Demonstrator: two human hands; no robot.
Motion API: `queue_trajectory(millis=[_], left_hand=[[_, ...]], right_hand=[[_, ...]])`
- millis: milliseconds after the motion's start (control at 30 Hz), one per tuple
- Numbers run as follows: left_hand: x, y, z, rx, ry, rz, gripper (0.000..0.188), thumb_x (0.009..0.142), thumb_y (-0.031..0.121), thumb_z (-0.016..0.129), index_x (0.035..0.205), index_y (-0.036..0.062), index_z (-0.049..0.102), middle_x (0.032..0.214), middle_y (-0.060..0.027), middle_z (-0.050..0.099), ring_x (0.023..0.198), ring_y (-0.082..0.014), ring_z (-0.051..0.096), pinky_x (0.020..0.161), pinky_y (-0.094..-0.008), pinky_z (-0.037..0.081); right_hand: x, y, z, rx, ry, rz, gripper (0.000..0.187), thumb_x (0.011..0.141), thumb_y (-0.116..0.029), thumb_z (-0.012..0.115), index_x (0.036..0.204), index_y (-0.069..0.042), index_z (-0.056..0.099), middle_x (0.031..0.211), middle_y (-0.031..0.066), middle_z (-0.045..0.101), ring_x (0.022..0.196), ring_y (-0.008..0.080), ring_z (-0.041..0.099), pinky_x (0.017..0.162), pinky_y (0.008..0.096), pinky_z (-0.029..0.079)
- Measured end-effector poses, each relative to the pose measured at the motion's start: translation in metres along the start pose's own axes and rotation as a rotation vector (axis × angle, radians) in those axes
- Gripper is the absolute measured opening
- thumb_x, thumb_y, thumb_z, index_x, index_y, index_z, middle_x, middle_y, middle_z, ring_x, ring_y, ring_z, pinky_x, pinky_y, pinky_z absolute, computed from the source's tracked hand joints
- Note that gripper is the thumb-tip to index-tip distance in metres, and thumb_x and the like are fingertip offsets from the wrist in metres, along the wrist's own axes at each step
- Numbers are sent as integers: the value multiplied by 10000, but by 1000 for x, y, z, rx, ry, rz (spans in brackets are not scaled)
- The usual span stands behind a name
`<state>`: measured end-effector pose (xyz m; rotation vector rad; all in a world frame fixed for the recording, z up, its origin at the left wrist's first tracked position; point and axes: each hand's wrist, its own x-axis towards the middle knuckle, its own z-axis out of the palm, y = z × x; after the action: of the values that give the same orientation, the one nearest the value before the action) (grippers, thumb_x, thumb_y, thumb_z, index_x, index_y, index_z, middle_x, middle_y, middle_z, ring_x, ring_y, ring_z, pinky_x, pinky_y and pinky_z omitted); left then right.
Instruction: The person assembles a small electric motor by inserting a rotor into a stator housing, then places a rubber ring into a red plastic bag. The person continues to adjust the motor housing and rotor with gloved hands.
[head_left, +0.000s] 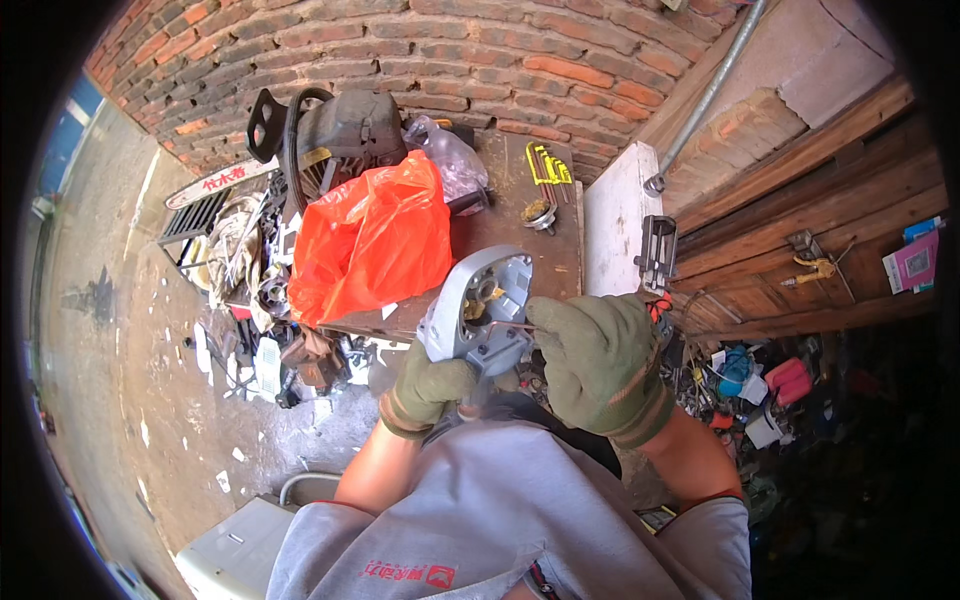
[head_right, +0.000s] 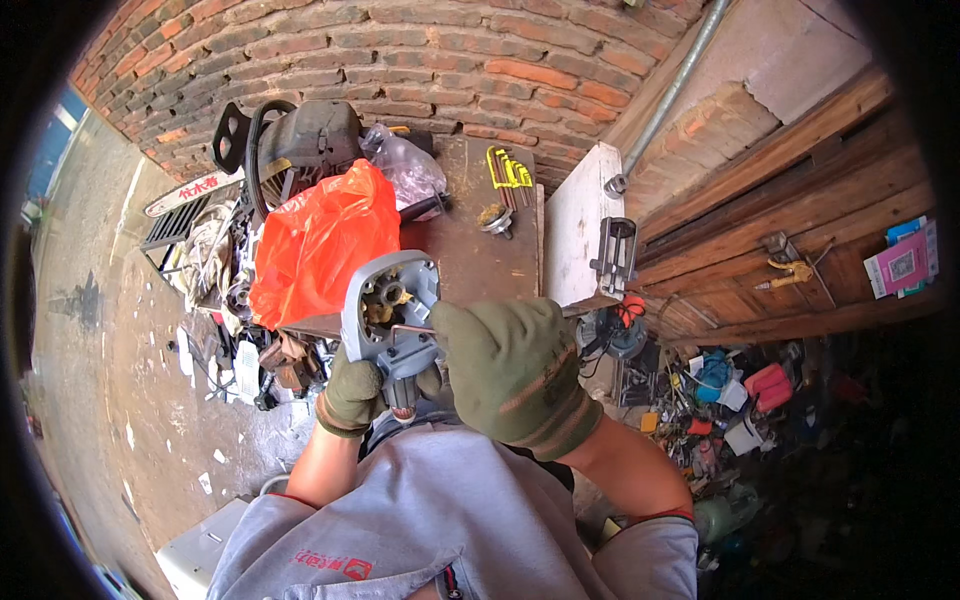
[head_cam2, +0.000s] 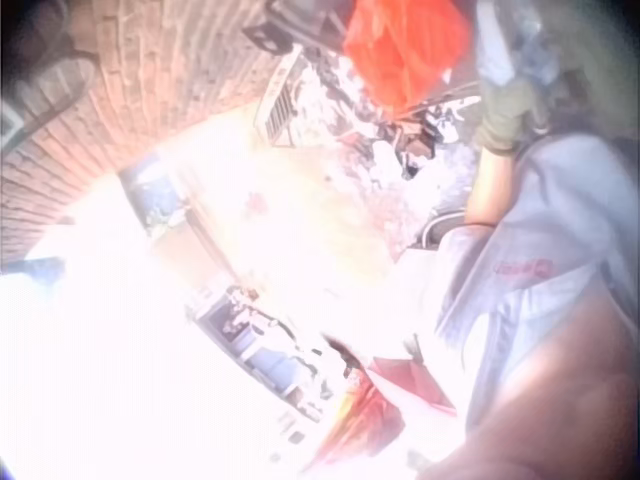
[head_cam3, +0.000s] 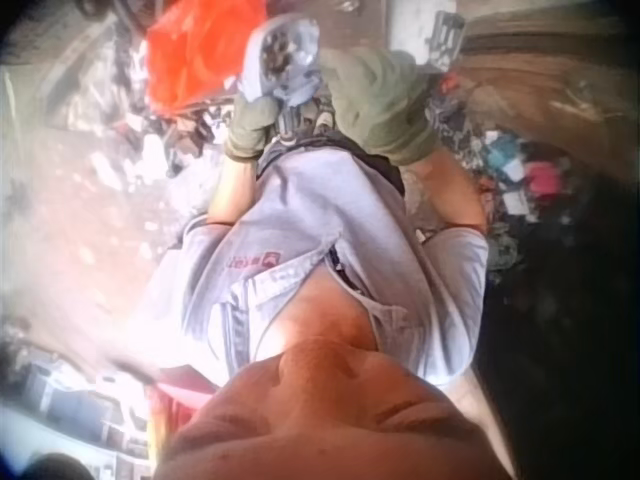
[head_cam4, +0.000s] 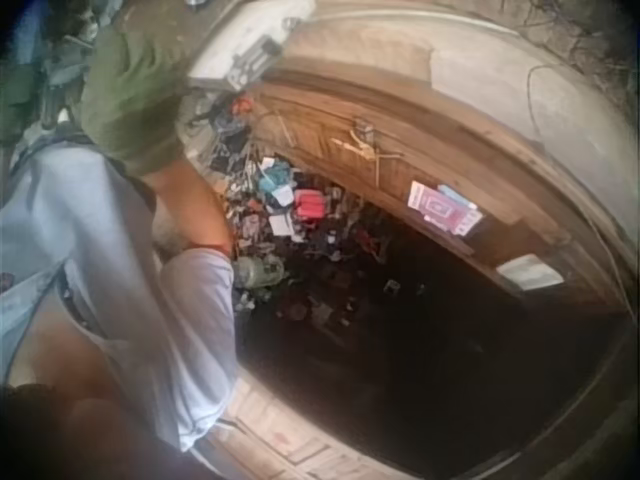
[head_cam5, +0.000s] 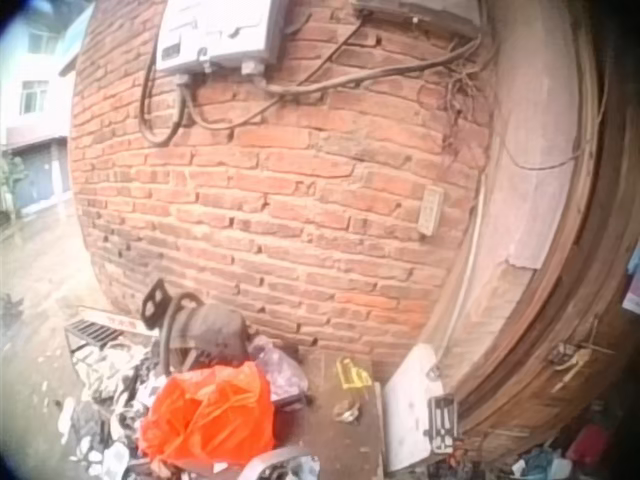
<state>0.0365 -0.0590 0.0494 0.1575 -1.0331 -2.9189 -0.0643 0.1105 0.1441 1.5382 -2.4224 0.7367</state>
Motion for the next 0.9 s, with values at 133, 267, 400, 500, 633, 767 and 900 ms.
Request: queue_trajectory(millis=[133,267,400,500,633,767,900], left_hand=[[-1,3,1,-2,-24,-57,909,677,131,758,1498,-11,395,1239,-175,669,1032,-256,706,821,-383,633],[-1,0,-2,-12,-16,-78,926,668,114,756,1507,-11,384,1254,-168,663,1049,-257,701,840,-367,626],[2,-3,-4,13,-59,-69,928,697,246,811,1492,-11,405,1173,-192,693,895,-261,732,732,-348,627],[2,-9,-26,28,-147,-122,952,723,376,867,1467,-22,428,1102,-216,703,789,-275,715,670,-354,589],[2,-11,-24,-57,-128,-176,972,718,395,863,1485,-3,419,1189,-203,672,888,-285,691,743,-387,568],[2,-16,-29,-225,-164,-272,1053,729,445,912,1533,28,374,1346,-194,623,1113,-344,689,918,-470,587],[2,-7,-19,-34,-112,-190,1035,722,452,911,1508,14,401,1337,-188,628,1085,-320,700,903,-426,595]], right_hand=[[-4,3,4,21,20,-13,291,807,-67,646,1094,-33,682,859,130,646,742,358,612,673,475,456],[-6,8,5,86,33,-9,284,794,-54,642,1074,-31,683,842,130,650,750,362,617,683,474,461],[-7,12,8,124,31,-17,274,788,-45,637,1058,-44,684,853,130,662,760,361,624,698,468,464],[-6,16,8,139,22,-28,272,789,-44,638,1056,-57,689,879,128,673,773,360,629,716,457,467],[-6,24,9,127,25,-102,275,789,-48,641,1057,-72,696,916,125,683,793,354,634,739,441,472],[-6,26,9,115,0,-93,285,791,-61,639,1070,-77,695,931,127,686,798,357,635,743,450,478],[-7,16,0,22,-103,-47,295,799,-67,635,1088,-62,693,880,117,680,721,358,628,671,460,484]])
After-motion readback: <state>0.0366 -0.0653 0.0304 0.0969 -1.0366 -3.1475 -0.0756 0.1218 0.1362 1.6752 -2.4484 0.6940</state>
